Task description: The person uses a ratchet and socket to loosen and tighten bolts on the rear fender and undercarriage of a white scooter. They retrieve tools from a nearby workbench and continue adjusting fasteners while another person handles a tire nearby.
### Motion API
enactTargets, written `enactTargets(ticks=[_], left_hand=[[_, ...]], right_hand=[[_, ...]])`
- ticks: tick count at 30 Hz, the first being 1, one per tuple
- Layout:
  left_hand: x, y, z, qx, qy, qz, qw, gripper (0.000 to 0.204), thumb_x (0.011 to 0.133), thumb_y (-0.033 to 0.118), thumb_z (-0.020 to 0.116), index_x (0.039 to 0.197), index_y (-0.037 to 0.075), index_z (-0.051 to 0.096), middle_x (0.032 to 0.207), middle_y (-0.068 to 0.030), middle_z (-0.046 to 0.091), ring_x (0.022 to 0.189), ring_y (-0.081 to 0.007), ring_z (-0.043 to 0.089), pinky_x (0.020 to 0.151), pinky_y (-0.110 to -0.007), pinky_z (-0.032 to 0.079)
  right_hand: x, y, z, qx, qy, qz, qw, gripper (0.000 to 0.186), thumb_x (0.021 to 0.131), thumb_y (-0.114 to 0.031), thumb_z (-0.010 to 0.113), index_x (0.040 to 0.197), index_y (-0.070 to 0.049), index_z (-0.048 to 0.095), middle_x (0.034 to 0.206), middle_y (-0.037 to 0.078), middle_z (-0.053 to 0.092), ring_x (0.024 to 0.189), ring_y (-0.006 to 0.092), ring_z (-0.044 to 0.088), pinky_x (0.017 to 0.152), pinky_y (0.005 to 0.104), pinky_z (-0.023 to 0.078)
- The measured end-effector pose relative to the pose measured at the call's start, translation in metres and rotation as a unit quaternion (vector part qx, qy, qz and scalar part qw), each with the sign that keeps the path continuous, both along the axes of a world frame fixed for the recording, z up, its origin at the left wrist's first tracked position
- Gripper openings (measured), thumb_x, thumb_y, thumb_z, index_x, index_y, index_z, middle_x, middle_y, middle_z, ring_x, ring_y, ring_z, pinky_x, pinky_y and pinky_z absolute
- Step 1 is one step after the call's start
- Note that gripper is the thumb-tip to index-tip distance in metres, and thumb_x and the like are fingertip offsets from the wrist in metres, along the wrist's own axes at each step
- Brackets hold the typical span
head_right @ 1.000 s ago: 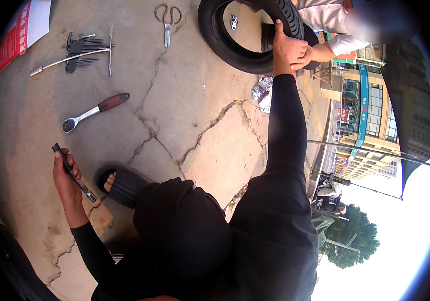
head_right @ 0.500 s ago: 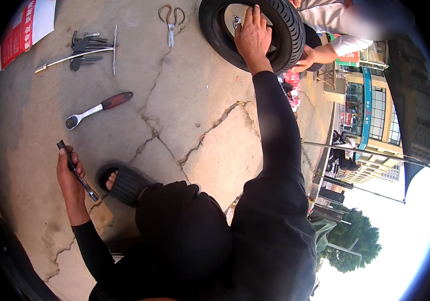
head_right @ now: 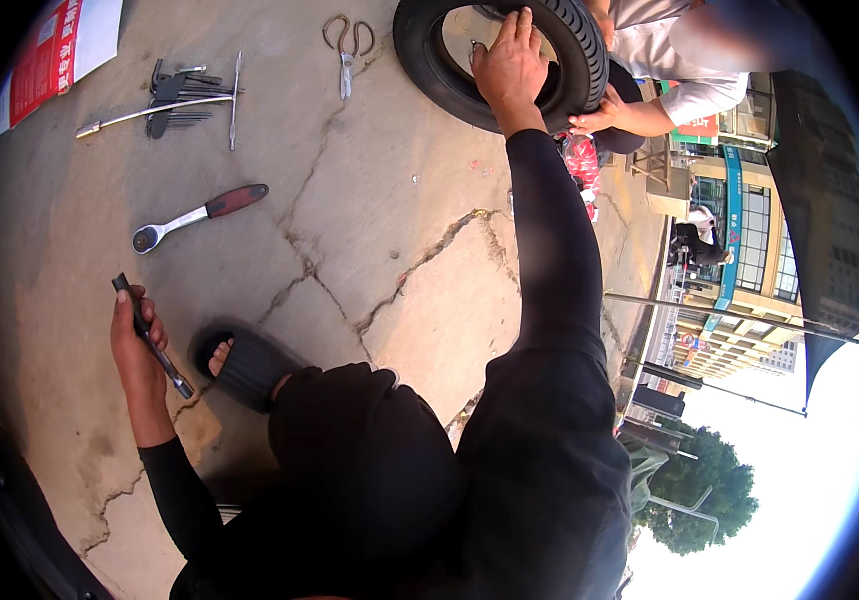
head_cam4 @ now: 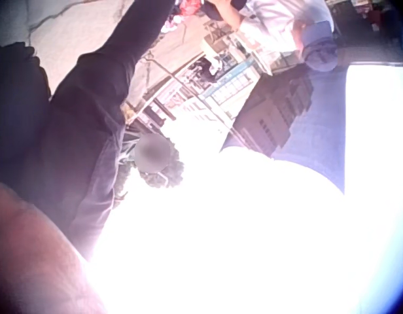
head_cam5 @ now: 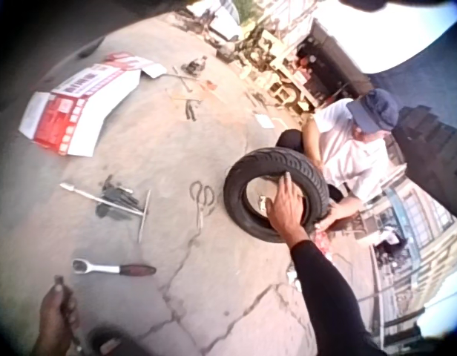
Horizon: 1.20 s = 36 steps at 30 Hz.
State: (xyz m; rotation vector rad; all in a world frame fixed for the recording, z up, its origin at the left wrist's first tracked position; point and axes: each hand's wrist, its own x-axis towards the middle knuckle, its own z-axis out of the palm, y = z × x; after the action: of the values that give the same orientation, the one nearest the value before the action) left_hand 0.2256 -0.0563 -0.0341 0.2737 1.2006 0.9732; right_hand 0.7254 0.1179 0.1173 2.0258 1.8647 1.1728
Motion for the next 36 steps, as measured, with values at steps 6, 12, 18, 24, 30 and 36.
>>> enactTargets(ticks=[6, 12, 18, 24, 30, 36], left_hand=[[0.005, -0.001, 0.002, 0.006, 0.001, -0.016, 1.000, 0.036, 0.100, 0.040, 0.049, 0.107, 0.005, 0.054, 0.075, 0.0030, 0.046, 0.054, -0.0042, 0.039, 0.047, -0.021, 0.028], [0.016, 0.000, 0.003, 0.013, 0.006, -0.021, 1.000, 0.035, 0.101, 0.040, 0.048, 0.107, 0.006, 0.054, 0.075, 0.0030, 0.046, 0.054, -0.0041, 0.039, 0.047, -0.020, 0.029], [-0.003, 0.002, 0.013, 0.011, -0.031, 0.024, 0.999, 0.033, 0.101, 0.039, 0.047, 0.105, 0.007, 0.054, 0.075, 0.0024, 0.049, 0.053, -0.0054, 0.042, 0.045, -0.021, 0.030], [-0.056, 0.037, 0.077, 0.077, -0.138, 0.197, 0.968, 0.031, 0.104, 0.038, 0.039, 0.105, 0.008, 0.046, 0.079, -0.0013, 0.049, 0.062, -0.0139, 0.043, 0.059, -0.030, 0.039], [-0.129, -0.007, 0.107, 0.187, -0.115, 0.404, 0.888, 0.028, 0.105, 0.035, 0.038, 0.108, 0.007, 0.045, 0.081, -0.0035, 0.051, 0.070, -0.0150, 0.051, 0.065, -0.032, 0.046], [-0.178, -0.030, 0.107, 0.216, 0.008, 0.326, 0.920, 0.025, 0.104, 0.022, 0.037, 0.109, 0.000, 0.048, 0.109, -0.0171, 0.062, 0.095, -0.0265, 0.061, 0.079, -0.040, 0.050]], right_hand=[[0.007, -0.014, 0.003, 0.004, -0.003, -0.011, 1.000, 0.069, 0.082, -0.034, 0.067, 0.138, -0.002, 0.043, 0.150, 0.013, 0.038, 0.129, 0.0303, 0.047, 0.093, 0.0447, 0.049], [0.023, -0.035, 0.005, 0.022, 0.030, -0.013, 0.999, 0.067, 0.079, -0.030, 0.069, 0.135, -0.002, 0.045, 0.148, 0.014, 0.039, 0.127, 0.0307, 0.049, 0.090, 0.0450, 0.050], [-0.020, -0.026, 0.003, -0.078, 0.190, -0.071, 0.976, 0.056, 0.083, -0.034, 0.069, 0.122, 0.004, 0.055, 0.129, 0.024, 0.055, 0.110, 0.0406, 0.059, 0.088, 0.0463, 0.051], [-0.297, -0.086, -0.027, -0.543, 0.724, 0.032, 0.424, 0.064, 0.097, -0.052, 0.050, 0.134, 0.000, 0.053, 0.125, 0.012, 0.062, 0.110, 0.0202, 0.061, 0.090, 0.0340, 0.046], [-0.476, -0.155, -0.033, -0.627, 0.727, 0.118, 0.256, 0.046, 0.101, -0.044, 0.048, 0.112, -0.001, 0.060, 0.070, -0.002, 0.051, 0.059, 0.0062, 0.045, 0.055, 0.0213, 0.036], [-0.536, -0.164, -0.033, -0.566, 0.771, 0.116, 0.268, 0.041, 0.099, -0.043, 0.052, 0.098, -0.003, 0.062, 0.063, -0.006, 0.043, 0.049, 0.0013, 0.033, 0.044, 0.0185, 0.025]])
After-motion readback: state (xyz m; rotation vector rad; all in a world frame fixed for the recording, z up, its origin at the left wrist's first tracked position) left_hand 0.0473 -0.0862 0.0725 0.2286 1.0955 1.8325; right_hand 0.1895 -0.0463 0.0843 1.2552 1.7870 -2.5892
